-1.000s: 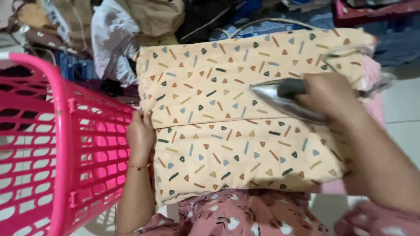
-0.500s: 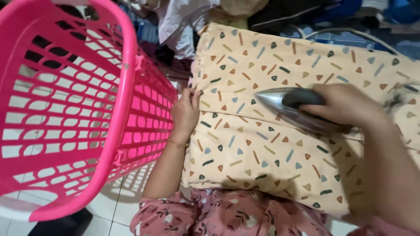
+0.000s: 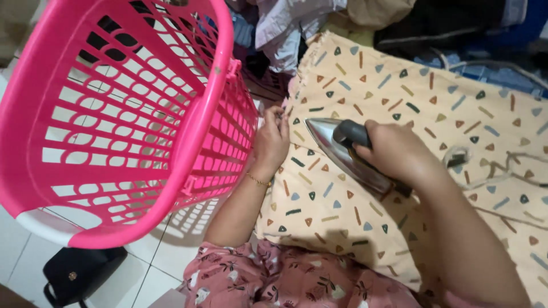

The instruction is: Ironing a patterned garment on a blanket placed on the floor.

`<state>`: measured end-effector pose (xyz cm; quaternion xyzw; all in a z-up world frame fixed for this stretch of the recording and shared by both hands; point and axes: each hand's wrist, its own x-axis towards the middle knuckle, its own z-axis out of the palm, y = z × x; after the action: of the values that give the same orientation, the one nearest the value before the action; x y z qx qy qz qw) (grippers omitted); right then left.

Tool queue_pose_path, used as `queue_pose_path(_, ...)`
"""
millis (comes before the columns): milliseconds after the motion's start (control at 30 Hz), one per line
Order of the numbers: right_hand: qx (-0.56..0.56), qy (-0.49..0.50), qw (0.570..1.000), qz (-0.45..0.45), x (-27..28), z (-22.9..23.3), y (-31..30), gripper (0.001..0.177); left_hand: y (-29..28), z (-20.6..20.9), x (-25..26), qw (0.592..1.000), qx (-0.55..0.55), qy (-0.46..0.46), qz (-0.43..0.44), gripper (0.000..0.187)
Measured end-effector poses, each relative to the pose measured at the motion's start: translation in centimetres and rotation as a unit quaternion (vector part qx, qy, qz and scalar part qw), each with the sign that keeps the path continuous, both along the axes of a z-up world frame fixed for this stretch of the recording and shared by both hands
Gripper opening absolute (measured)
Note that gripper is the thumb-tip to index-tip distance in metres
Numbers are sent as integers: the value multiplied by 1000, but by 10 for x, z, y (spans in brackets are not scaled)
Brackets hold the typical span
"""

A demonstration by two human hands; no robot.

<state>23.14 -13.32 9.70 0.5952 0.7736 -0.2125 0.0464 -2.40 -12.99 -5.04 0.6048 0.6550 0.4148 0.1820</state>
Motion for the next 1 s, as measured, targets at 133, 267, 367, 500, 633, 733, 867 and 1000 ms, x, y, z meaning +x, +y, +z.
queue_pose_path(133, 26, -1, 999, -43, -29, 13, -3, 37, 1, -7, 1, 1000, 26, 16, -4, 21)
queue_pose_path(267, 117, 50, 991, -30, -57, -2, 29, 37, 4, -17, 1, 998, 48, 39, 4, 23)
queue_pose_path(367, 117, 45, 992, -6, -69, 3, 39, 36, 3, -18, 1, 998, 48, 20, 18, 23)
queue_pose_path(500, 78, 26, 997, 4, -53, -3, 21, 34, -1, -19, 0, 999, 49, 18, 6, 24)
queue_pose_path(633, 11, -28, 999, -14, -44, 10, -12, 34, 1, -13, 1, 999, 24, -47, 12, 23)
queue_pose_path(733, 67, 14, 997, -23, -50, 1, -9, 35, -2, -5, -3, 998, 13, -56, 16, 26)
queue_pose_path(867, 168, 90, 982, 1, -71, -19, 20, 35, -6, 33, -9, 995, 91, -27, 13, 23)
queue_pose_path(1000, 182, 99, 978, 32, -73, -20, 28, 34, -14, 85, 7, 995, 98, -19, 28, 19)
